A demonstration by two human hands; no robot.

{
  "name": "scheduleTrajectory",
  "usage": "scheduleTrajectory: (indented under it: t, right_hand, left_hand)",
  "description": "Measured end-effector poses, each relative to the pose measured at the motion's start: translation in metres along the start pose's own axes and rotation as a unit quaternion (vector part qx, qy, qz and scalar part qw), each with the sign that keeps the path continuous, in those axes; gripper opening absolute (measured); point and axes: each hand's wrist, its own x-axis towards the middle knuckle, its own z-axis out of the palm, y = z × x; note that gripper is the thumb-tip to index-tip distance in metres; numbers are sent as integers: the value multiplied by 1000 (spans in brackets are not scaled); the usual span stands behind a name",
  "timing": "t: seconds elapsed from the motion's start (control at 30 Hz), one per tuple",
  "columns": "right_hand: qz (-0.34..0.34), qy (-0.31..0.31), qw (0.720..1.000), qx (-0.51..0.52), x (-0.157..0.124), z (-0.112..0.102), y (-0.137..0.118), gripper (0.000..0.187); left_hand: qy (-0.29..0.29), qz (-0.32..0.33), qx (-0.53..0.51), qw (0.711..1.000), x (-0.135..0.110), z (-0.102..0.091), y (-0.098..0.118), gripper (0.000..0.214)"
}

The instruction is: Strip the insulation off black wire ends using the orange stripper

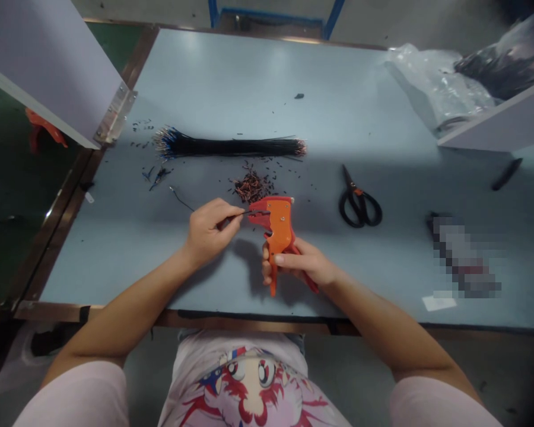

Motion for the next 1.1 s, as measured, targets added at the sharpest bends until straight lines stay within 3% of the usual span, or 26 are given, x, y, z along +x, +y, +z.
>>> scheduleTrajectory:
  t: [0.77,1.1]
  right_hand:
    - [20,29,999,-27,2,1,6,28]
    - [25,4,1000,-4,1,0,4,27]
  left_hand:
    - [-11,38,81,996,-6,-1,2,9]
    - [-23,39,104,994,-7,-2,2,11]
